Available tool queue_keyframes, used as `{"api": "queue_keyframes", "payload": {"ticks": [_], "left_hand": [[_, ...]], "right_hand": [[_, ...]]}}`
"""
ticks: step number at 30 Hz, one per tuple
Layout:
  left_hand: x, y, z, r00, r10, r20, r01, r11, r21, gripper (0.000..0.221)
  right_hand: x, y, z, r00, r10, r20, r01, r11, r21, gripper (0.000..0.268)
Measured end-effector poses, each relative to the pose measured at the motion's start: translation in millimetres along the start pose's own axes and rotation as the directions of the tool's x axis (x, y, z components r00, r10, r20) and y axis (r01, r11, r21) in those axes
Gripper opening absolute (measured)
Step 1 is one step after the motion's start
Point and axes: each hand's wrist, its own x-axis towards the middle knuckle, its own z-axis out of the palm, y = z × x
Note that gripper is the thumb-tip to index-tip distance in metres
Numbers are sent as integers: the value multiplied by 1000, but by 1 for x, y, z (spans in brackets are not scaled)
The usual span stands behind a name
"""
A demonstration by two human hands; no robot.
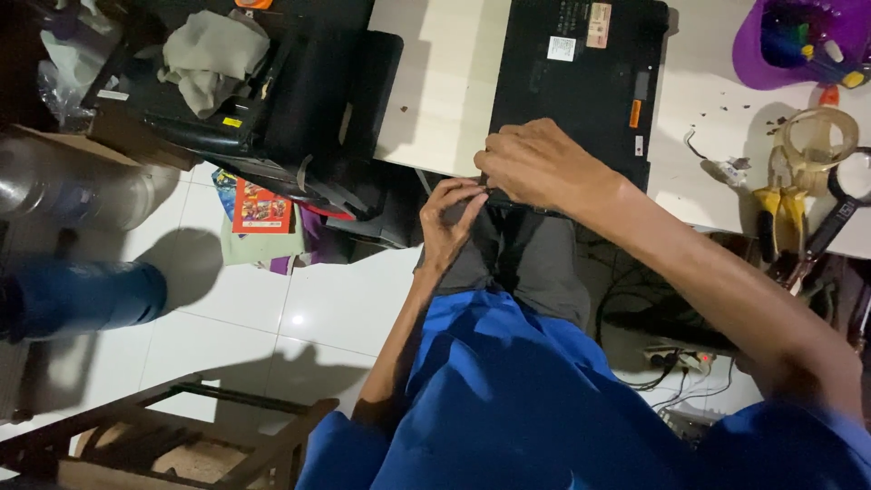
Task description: Disassembling a laptop by removing screws from the back panel and prying the casing open.
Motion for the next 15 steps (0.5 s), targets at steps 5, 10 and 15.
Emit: {"api": "queue_keyframes", "payload": {"ticks": [5, 10, 15], "left_hand": [[1, 3, 3, 1000, -11, 2, 11, 1000, -22, 14], [-1, -5, 3, 1000, -8, 24, 8, 1000, -6, 13], [5, 0, 2, 999, -9, 41, 10, 1000, -17, 11]], "right_hand": [[-10, 15, 14, 999, -16, 33, 29, 897, -441, 41], [-2, -7, -13, 964, 186, 192, -115, 938, -328, 46], [-8, 11, 2, 976, 139, 166, -65, 920, -387, 44]]}}
